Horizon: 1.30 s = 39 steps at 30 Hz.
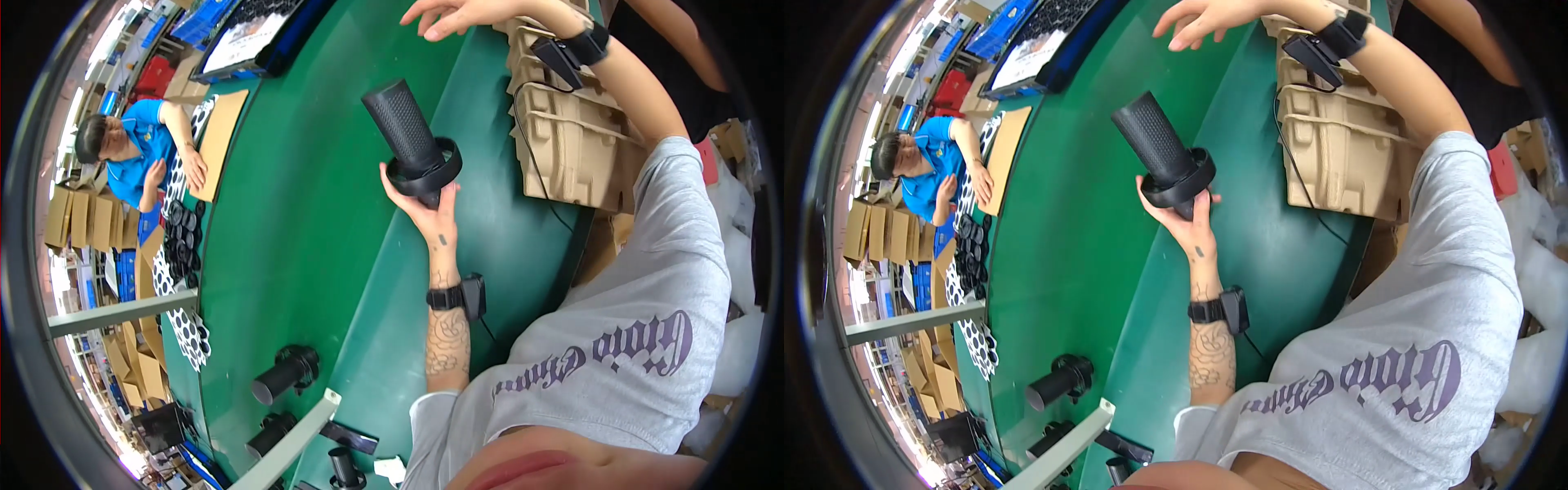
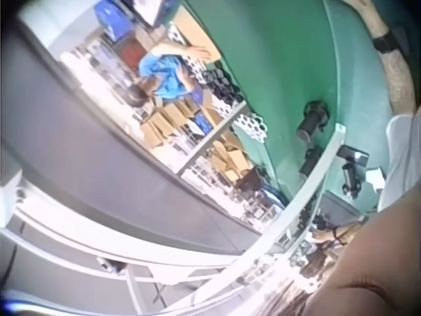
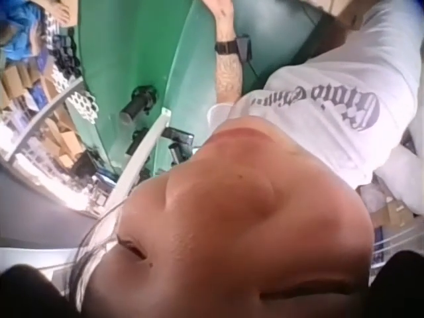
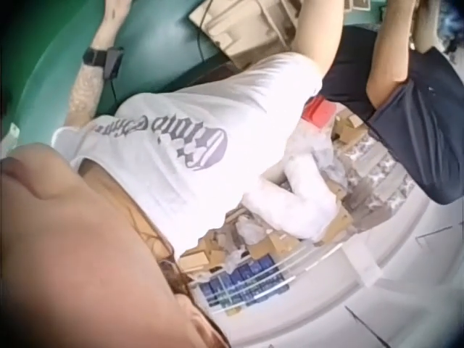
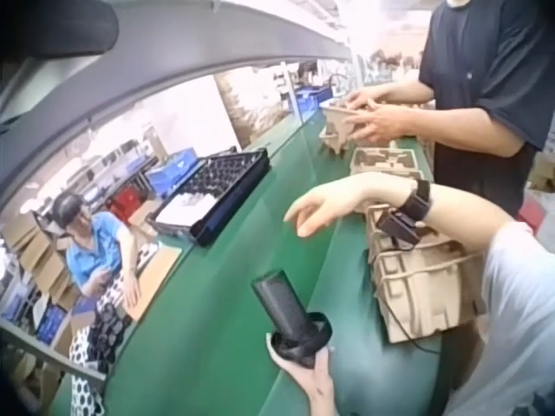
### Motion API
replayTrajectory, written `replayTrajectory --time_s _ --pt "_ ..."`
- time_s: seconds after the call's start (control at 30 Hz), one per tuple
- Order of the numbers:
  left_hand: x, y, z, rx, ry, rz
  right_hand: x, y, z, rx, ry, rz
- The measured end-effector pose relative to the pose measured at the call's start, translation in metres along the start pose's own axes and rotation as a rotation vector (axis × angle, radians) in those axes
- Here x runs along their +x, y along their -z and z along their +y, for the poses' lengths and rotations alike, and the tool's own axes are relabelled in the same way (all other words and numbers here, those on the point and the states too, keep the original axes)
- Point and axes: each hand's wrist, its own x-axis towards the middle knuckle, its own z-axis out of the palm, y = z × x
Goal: The person picks up a microphone and a shock mount, fits the microphone into the mount, and rotates it by hand. After pressing on the mount's elastic bands and turning the assembly over, the person sets the completed unit back onto the table.
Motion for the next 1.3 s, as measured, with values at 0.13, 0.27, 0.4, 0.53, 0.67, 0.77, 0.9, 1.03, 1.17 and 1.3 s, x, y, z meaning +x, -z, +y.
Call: replayTrajectory --time_s 0.13,0.27,0.4,0.53,0.67,0.77,0.9,1.03,1.17,1.3 --pt "0.001 0.0 0.004 0.056 -0.187 0.002 -0.018 -0.024 -0.052 -0.148 0.215 0.004" --pt "-0.004 -0.007 0.033 0.007 -0.292 0.0 0.004 -0.033 -0.04 -0.249 0.505 0.365" --pt "-0.01 -0.001 0.07 0.272 -0.52 0.036 0.021 -0.041 -0.069 0.591 0.373 0.481" --pt "-0.025 -0.016 0.098 0.097 -0.471 0.11 0.059 -0.025 -0.055 1.173 0.536 0.301" --pt "-0.021 -0.002 0.108 0.155 -0.55 0.154 0.038 -0.057 -0.09 1.185 0.68 0.041" --pt "-0.019 0.004 0.108 0.222 -0.605 0.122 -0.005 -0.077 -0.125 0.903 0.741 0.047" --pt "-0.025 0.002 0.113 0.171 -0.478 0.089 -0.04 -0.089 -0.149 0.689 0.767 0.005" --pt "-0.029 -0.004 0.118 0.151 -0.417 0.108 -0.06 -0.096 -0.162 0.641 0.729 -0.07" --pt "-0.033 -0.001 0.109 -0.007 -0.39 0.09 -0.076 -0.1 -0.169 0.636 0.739 -0.058" --pt "-0.039 -0.006 0.118 -0.02 -0.349 0.032 -0.081 -0.102 -0.168 0.505 0.824 -0.037"
